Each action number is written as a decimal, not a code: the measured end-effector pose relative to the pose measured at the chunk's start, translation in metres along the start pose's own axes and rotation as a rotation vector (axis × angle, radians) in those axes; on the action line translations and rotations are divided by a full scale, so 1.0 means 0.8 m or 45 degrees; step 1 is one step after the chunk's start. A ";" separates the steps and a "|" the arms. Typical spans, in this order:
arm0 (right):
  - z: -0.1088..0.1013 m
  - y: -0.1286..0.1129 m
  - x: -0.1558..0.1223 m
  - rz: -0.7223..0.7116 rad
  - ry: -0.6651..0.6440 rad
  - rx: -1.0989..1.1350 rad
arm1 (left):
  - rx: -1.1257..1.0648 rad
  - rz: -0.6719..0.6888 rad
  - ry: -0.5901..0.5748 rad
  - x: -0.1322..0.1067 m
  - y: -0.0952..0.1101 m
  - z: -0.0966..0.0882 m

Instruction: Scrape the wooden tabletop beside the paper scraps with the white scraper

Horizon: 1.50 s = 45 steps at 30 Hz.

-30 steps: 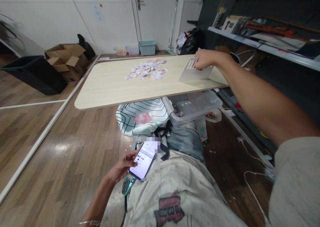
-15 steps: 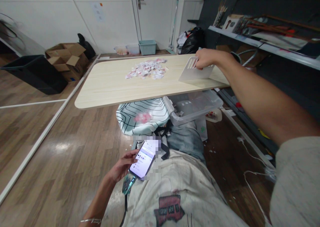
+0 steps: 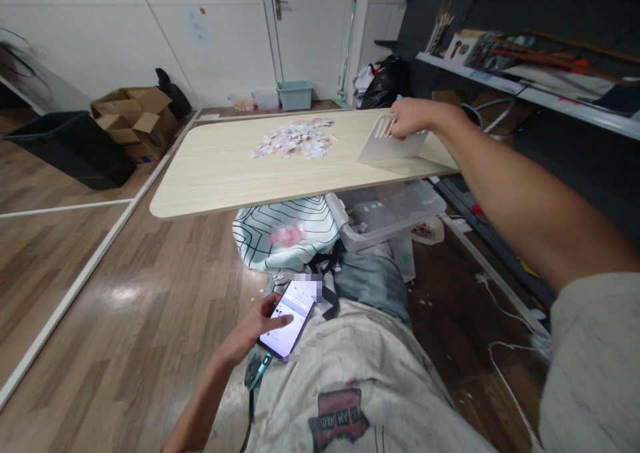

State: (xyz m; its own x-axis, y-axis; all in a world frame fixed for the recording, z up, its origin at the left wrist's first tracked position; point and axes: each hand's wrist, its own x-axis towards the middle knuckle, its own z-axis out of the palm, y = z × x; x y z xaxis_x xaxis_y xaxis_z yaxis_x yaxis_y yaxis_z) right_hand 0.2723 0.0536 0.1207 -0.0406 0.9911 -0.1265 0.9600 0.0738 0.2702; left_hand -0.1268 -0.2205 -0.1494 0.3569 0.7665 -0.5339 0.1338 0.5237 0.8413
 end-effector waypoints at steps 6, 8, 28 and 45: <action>0.002 -0.001 0.004 0.027 0.033 0.026 | 0.448 -0.039 0.188 0.016 0.004 0.016; 0.002 -0.001 0.005 0.031 0.033 0.028 | 0.484 -0.008 0.222 0.020 0.000 0.018; 0.014 0.019 0.019 -0.083 0.041 0.012 | -0.637 -0.084 0.066 -0.009 -0.047 -0.014; -0.004 -0.035 0.004 -0.320 0.063 -0.032 | -0.593 -0.053 0.171 -0.001 -0.051 -0.006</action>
State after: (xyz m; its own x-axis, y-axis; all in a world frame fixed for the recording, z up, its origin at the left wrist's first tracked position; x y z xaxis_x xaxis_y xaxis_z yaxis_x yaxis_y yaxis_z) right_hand 0.2442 0.0555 0.1159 -0.2912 0.9454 -0.1464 0.9108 0.3208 0.2599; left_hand -0.1369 -0.2410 -0.1834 0.2337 0.7667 -0.5979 -0.2934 0.6419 0.7084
